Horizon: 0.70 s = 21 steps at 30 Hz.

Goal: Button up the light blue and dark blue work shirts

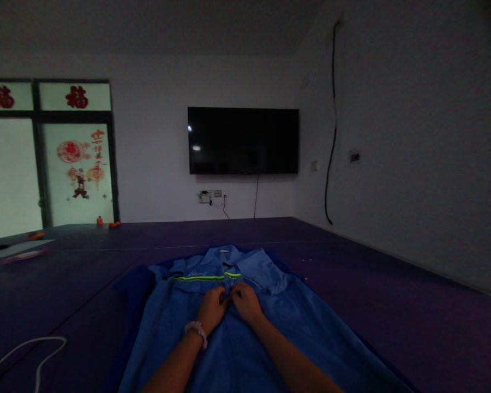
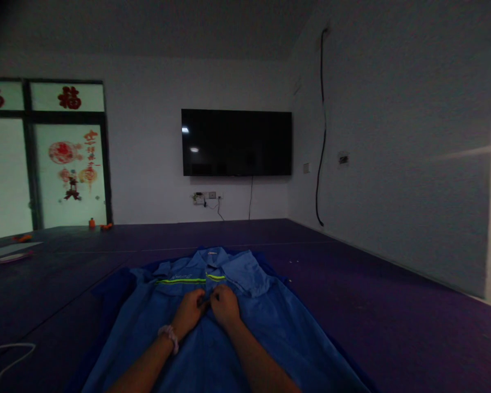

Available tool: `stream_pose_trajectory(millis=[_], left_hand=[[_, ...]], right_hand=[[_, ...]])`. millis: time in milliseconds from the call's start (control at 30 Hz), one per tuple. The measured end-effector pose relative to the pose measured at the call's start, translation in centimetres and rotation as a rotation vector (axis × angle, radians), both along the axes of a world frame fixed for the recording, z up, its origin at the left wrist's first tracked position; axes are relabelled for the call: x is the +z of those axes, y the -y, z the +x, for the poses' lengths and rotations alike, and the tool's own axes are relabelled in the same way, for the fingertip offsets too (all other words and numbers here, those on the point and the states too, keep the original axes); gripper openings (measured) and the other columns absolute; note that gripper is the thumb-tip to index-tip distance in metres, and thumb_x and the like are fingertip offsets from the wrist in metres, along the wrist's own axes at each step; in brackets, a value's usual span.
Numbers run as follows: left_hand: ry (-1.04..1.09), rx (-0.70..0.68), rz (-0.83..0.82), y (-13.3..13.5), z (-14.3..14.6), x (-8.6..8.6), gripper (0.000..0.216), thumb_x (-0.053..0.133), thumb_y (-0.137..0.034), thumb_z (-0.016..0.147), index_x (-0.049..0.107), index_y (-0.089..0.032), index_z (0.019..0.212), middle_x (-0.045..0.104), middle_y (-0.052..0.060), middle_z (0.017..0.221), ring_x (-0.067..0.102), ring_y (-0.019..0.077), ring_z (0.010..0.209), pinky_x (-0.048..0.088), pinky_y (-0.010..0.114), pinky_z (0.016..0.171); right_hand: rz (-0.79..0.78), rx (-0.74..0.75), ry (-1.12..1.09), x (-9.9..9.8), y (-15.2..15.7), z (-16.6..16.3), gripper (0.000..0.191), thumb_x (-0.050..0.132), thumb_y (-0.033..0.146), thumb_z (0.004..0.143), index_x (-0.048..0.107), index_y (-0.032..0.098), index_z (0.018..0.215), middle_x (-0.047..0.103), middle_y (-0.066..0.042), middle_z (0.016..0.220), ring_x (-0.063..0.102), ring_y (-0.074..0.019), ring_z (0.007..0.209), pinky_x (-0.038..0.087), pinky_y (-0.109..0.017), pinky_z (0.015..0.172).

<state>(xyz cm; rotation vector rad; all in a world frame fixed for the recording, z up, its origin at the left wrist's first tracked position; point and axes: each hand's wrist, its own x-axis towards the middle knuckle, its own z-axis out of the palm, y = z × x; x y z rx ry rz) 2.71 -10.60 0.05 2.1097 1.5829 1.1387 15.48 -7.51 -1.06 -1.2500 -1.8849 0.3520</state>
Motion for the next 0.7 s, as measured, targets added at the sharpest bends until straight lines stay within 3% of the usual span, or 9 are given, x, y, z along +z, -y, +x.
stream_pose_trajectory(millis=[367, 567, 700], left_hand=[[0.018, -0.009, -0.004, 0.1, 0.1, 0.2, 0.013, 0.051, -0.013, 0.074, 0.051, -0.015, 0.061, 0.047, -0.004, 0.053, 0.043, 0.0109, 0.054, 0.025, 0.021, 0.053], [0.015, -0.001, -0.005, 0.0, 0.2, 0.2, 0.008, 0.052, -0.012, 0.072, 0.057, -0.013, 0.066, 0.053, -0.001, 0.057, 0.046, 0.0121, 0.055, 0.028, 0.021, 0.053], [-0.007, -0.035, -0.018, 0.1, 0.2, 0.4, 0.013, 0.050, -0.013, 0.074, 0.062, -0.014, 0.068, 0.061, 0.002, 0.065, 0.053, 0.0144, 0.061, 0.033, 0.022, 0.056]], right_hand=[[0.045, -0.017, -0.055, 0.0, 0.3, -0.1, 0.021, 0.044, 0.013, 0.075, 0.065, 0.017, 0.075, 0.067, -0.007, 0.083, 0.060, -0.0185, 0.084, 0.043, -0.027, 0.081], [0.097, 0.101, 0.078, 0.3, 0.9, 0.0, 0.053, 0.041, -0.001, 0.063, 0.063, 0.023, 0.105, 0.058, -0.005, 0.116, 0.052, -0.0188, 0.107, 0.037, -0.031, 0.093], [0.048, 0.054, 0.236, 0.7, 1.5, -0.1, 0.051, 0.043, 0.002, 0.067, 0.062, 0.026, 0.107, 0.048, -0.004, 0.130, 0.044, -0.0214, 0.116, 0.035, -0.034, 0.094]])
